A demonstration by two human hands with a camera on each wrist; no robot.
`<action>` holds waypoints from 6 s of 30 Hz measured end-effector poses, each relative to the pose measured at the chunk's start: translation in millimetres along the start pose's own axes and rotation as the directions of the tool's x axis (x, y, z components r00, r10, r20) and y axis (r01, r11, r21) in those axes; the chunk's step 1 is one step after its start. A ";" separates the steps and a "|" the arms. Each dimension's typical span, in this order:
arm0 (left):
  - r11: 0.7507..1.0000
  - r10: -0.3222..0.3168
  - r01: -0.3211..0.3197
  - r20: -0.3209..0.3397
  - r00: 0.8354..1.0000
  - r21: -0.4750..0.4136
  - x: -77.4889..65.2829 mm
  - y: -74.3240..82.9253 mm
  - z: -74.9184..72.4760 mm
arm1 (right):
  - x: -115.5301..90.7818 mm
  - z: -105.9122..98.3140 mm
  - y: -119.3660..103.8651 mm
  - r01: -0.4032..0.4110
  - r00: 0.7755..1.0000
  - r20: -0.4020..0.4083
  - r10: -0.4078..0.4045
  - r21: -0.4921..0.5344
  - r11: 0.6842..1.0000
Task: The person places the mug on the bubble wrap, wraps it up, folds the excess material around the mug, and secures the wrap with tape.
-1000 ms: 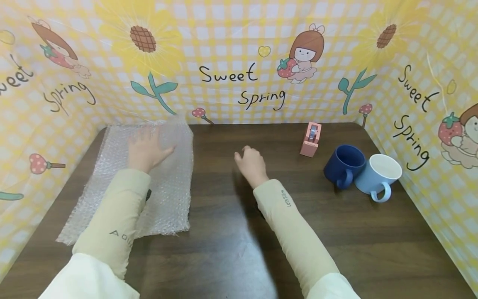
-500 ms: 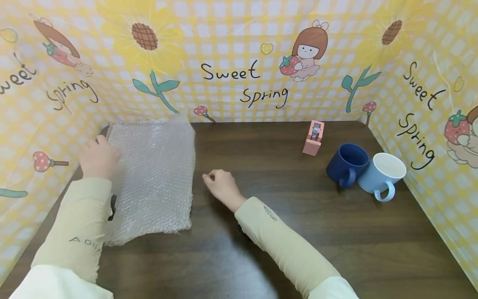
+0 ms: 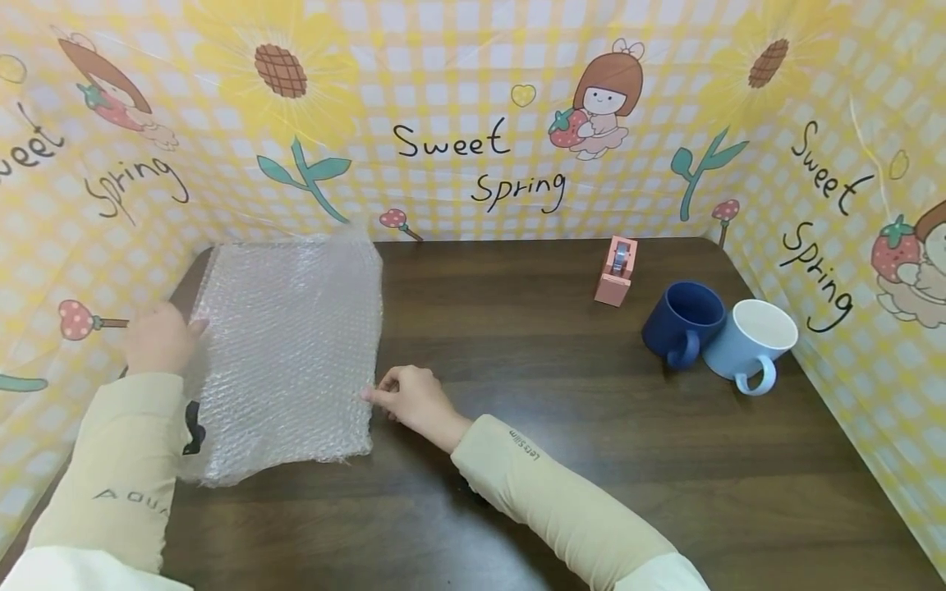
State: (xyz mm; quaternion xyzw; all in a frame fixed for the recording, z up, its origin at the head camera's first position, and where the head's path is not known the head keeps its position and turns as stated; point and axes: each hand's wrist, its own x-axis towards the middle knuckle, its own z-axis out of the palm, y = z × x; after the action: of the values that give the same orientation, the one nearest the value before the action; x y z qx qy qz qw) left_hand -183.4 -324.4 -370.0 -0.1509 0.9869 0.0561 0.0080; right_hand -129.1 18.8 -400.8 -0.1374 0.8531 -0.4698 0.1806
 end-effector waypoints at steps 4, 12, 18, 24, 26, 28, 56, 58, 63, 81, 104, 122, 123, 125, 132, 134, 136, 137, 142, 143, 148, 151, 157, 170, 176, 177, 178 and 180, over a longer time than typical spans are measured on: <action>0.998 -0.067 0.069 0.119 0.991 -0.014 -0.2 -9.1 -1.5 | -1.3 8.3 -0.2 -0.017 0.999 0.037 0.016 0.014 1.000; 0.993 -0.074 0.090 0.185 0.980 -0.076 1.4 -8.0 1.2 | -6.2 12.4 -2.5 -0.060 0.996 0.065 0.057 0.041 0.997; 0.989 -0.066 0.086 0.160 0.985 -0.119 2.0 -6.6 2.1 | -6.7 14.1 -5.2 -0.041 0.997 0.069 0.038 0.050 0.998; 0.982 -0.008 0.030 0.116 0.993 -0.185 0.6 -3.6 0.7 | -8.2 14.0 -1.1 -0.055 0.998 0.026 0.052 0.113 0.992; 0.979 0.010 0.009 0.095 0.995 -0.203 0.1 -2.0 -0.2 | -9.3 13.1 0.3 -0.046 0.999 0.012 0.045 0.109 0.993; 0.979 0.039 -0.026 0.059 0.997 -0.202 -0.3 -0.9 -0.5 | -10.9 12.1 1.7 -0.034 0.999 0.003 0.034 0.092 0.995; 0.949 0.116 -0.097 0.047 0.992 -0.299 -22.3 -1.4 -7.0 | -26.6 -8.4 22.1 -0.027 0.995 -0.088 0.040 0.145 0.989; 0.944 0.115 -0.097 0.039 0.993 -0.314 -21.9 -2.3 -6.2 | -26.4 -8.7 22.3 -0.021 0.995 -0.091 0.035 0.150 0.988; 0.935 0.132 -0.118 0.018 0.991 -0.335 -23.0 0.9 -6.3 | -26.3 -9.5 21.8 -0.020 0.995 -0.098 0.034 0.142 0.990; 0.927 0.143 -0.112 0.060 0.988 -0.358 -19.4 3.7 0.7 | -5.9 -7.0 19.4 -0.063 0.978 -0.190 0.087 0.132 0.989; 0.920 0.115 -0.077 0.077 0.990 -0.384 -27.0 5.7 -6.3 | 6.5 -17.3 17.1 -0.029 0.953 -0.292 0.082 0.181 0.983; 0.884 0.191 -0.133 0.086 0.978 -0.449 -45.7 35.3 -5.9 | -7.0 -56.6 29.5 -0.064 0.918 -0.387 0.089 0.078 0.995; 0.878 0.202 -0.136 0.097 0.975 -0.458 -46.4 37.1 -5.0 | -7.6 -59.0 31.2 -0.070 0.917 -0.388 0.089 0.063 0.996; 0.868 0.216 -0.136 0.117 0.969 -0.477 -47.7 40.5 -2.6 | -8.8 -63.9 34.5 -0.077 0.919 -0.386 0.084 0.032 0.997; 0.806 0.239 -0.057 0.235 0.942 -0.589 -55.8 51.0 9.2 | -12.1 -80.0 48.2 -0.101 0.912 -0.405 0.064 -0.071 0.992; 0.771 0.244 -0.018 0.269 0.932 -0.636 -59.4 55.1 12.0 | -12.2 -84.9 53.3 -0.098 0.910 -0.412 0.049 -0.098 0.990; 0.738 0.256 0.008 0.291 0.922 -0.674 -63.2 59.5 14.5 | -12.0 -89.6 58.0 -0.093 0.908 -0.417 0.035 -0.118 0.989; 0.725 0.265 0.015 0.299 0.917 -0.688 -65.3 61.4 15.4 | -11.7 -91.8 60.5 -0.088 0.907 -0.420 0.025 -0.132 0.987; 0.681 0.292 0.061 0.347 0.892 -0.730 -74.4 72.7 19.6 | -8.8 -102.6 72.0 -0.096 0.897 -0.443 -0.009 -0.213 0.972; 0.678 0.296 0.067 0.356 0.886 -0.732 -75.7 75.0 20.4 | -8.1 -104.6 74.1 -0.107 0.894 -0.448 -0.008 -0.229 0.967; 0.657 0.318 0.104 0.400 0.859 -0.747 -80.1 86.4 24.9 | -7.1 -113.0 81.0 -0.163 0.879 -0.476 0.027 -0.247 0.955; 0.648 0.335 0.114 0.416 0.845 -0.753 -81.9 91.8 27.8 | -7.5 -117.0 84.0 -0.182 0.872 -0.488 0.038 -0.251 0.951; 0.647 0.341 0.161 0.473 0.812 -0.745 -82.2 99.8 32.2 | -8.5 -123.3 89.8 -0.198 0.861 -0.507 0.033 -0.276 0.941; 0.577 0.346 0.258 0.518 0.782 -0.775 -74.4 102.6 43.4 | -8.3 -133.0 96.2 -0.204 0.904 -0.416 0.095 -0.225 0.953; 0.533 0.325 0.269 0.488 0.810 -0.802 -73.4 105.3 46.1 | -19.1 -150.2 97.1 -0.353 0.918 -0.236 0.318 -0.127 0.927; 0.530 0.318 0.271 0.484 0.815 -0.804 -73.5 106.0 46.0 | -22.5 -153.3 96.4 -0.379 0.913 -0.205 0.354 -0.100 0.920; 0.528 0.312 0.273 0.482 0.819 -0.804 -73.7 106.7 46.1 | -25.9 -156.1 96.0 -0.397 0.908 -0.176 0.381 -0.068 0.915; 0.519 0.302 0.280 0.479 0.824 -0.808 -74.2 108.4 45.9 | -34.3 -160.2 95.8 -0.424 0.900 -0.116 0.420 -0.015 0.906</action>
State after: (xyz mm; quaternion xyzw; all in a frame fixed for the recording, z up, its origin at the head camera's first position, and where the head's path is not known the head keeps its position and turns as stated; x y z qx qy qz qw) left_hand -145.0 -194.4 -401.4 -0.1041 0.7798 0.5749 0.2249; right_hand -174.6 203.0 -397.2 0.0730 0.8805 -0.4092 0.2280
